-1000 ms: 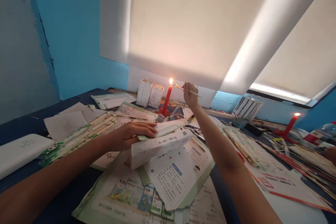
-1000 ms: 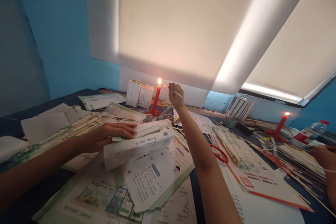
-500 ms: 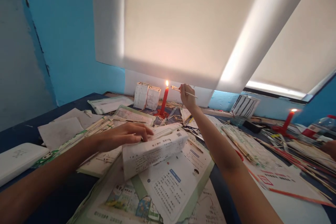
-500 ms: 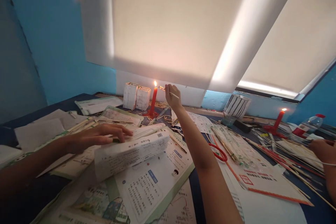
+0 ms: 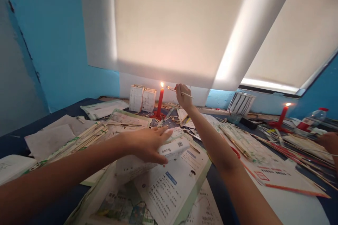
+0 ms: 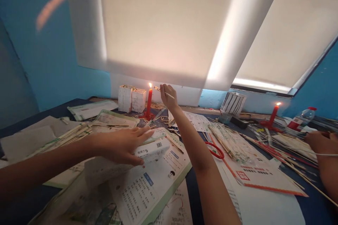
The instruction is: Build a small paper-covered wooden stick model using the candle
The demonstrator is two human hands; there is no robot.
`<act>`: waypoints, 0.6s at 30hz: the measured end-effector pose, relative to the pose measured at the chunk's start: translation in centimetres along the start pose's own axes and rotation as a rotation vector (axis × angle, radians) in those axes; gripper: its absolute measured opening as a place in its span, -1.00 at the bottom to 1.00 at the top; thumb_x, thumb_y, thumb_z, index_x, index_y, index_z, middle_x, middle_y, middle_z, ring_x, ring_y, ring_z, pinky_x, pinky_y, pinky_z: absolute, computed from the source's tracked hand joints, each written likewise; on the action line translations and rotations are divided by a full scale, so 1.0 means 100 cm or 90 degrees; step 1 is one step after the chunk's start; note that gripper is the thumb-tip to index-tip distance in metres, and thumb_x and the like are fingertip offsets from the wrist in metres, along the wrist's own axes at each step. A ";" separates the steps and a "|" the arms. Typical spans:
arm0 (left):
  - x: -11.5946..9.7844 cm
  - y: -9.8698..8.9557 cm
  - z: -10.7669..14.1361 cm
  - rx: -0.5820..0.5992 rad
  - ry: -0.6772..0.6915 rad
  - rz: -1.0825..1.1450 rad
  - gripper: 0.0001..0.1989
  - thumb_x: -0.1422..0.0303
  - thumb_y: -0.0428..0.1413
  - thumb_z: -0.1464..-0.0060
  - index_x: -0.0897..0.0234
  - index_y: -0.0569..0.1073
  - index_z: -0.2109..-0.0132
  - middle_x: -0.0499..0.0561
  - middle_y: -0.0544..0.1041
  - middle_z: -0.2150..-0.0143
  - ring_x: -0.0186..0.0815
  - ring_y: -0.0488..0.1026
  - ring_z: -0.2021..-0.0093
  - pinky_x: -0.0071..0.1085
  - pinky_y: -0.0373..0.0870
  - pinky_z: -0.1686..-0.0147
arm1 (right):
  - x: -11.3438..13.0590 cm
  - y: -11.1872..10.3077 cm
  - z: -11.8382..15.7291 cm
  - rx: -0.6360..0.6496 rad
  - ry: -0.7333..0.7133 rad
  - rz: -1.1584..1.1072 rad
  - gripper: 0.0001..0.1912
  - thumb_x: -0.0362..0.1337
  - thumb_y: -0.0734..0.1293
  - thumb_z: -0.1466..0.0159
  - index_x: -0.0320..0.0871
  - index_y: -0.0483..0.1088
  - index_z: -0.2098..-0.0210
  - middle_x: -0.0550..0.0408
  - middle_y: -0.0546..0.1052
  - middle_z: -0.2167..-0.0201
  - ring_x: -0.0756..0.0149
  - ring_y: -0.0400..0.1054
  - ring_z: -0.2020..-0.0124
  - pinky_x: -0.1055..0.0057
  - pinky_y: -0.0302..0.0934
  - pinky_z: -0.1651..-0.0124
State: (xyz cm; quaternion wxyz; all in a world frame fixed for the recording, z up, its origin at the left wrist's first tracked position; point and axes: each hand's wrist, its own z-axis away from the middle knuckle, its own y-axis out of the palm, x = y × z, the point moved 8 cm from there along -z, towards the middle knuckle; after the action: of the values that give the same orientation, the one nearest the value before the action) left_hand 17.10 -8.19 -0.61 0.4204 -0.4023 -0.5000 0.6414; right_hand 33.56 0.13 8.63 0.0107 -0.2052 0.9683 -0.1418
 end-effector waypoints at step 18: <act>-0.044 0.030 0.014 -0.232 0.031 -0.275 -0.30 0.13 0.07 -0.11 0.28 0.10 -0.32 0.28 -0.04 -0.38 0.14 0.15 -0.24 -0.01 0.14 -0.12 | -0.014 -0.007 -0.002 -0.001 0.014 0.033 -0.51 -0.06 -0.11 -0.41 -0.05 0.16 0.53 0.13 0.28 0.59 0.27 0.25 0.46 0.31 0.09 0.35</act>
State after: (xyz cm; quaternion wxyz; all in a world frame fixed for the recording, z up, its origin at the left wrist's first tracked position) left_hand 16.77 -13.26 -2.87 0.4798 -0.3705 -0.6713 0.4265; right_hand 35.07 0.12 8.96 0.0033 -0.1786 0.9735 -0.1429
